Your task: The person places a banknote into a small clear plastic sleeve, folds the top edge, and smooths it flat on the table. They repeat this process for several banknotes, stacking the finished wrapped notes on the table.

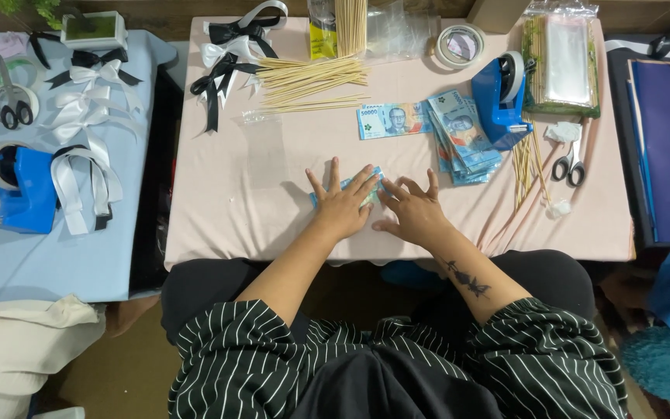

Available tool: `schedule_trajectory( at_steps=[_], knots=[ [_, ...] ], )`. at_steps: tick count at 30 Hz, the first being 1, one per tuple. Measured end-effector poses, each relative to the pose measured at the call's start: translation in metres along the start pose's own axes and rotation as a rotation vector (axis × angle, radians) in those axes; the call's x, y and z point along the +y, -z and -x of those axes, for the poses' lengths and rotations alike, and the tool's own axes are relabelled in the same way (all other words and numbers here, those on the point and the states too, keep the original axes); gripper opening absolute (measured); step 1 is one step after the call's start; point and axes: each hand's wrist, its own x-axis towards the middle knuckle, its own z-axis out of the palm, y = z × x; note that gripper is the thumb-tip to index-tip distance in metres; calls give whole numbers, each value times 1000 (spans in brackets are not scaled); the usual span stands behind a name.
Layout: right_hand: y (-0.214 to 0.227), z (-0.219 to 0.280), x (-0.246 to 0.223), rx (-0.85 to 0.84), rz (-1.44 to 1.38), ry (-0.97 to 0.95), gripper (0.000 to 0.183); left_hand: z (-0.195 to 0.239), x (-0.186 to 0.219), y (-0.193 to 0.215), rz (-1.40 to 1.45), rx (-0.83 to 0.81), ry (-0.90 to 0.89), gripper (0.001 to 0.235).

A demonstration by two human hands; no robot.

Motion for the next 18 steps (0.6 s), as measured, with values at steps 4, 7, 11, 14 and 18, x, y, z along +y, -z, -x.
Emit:
schedule_trajectory(
  at_steps=[4, 7, 11, 14, 18],
  knots=[
    [4, 7, 3, -52, 17, 5, 83, 4, 1, 6, 19, -18, 2, 64],
    [15, 11, 0, -91, 32, 14, 79, 3, -2, 4, 21, -25, -9, 65],
    [11, 2, 5, -78, -70, -2, 54, -4, -10, -6, 15, -25, -55, 72],
    [-10, -9, 21, -21, -126, -39, 48, -6, -13, 0, 52, -41, -77, 78],
    [-15, -16, 29, 158, -138, -18, 66, -8, -12, 6, 113, -61, -123, 72]
  ],
)
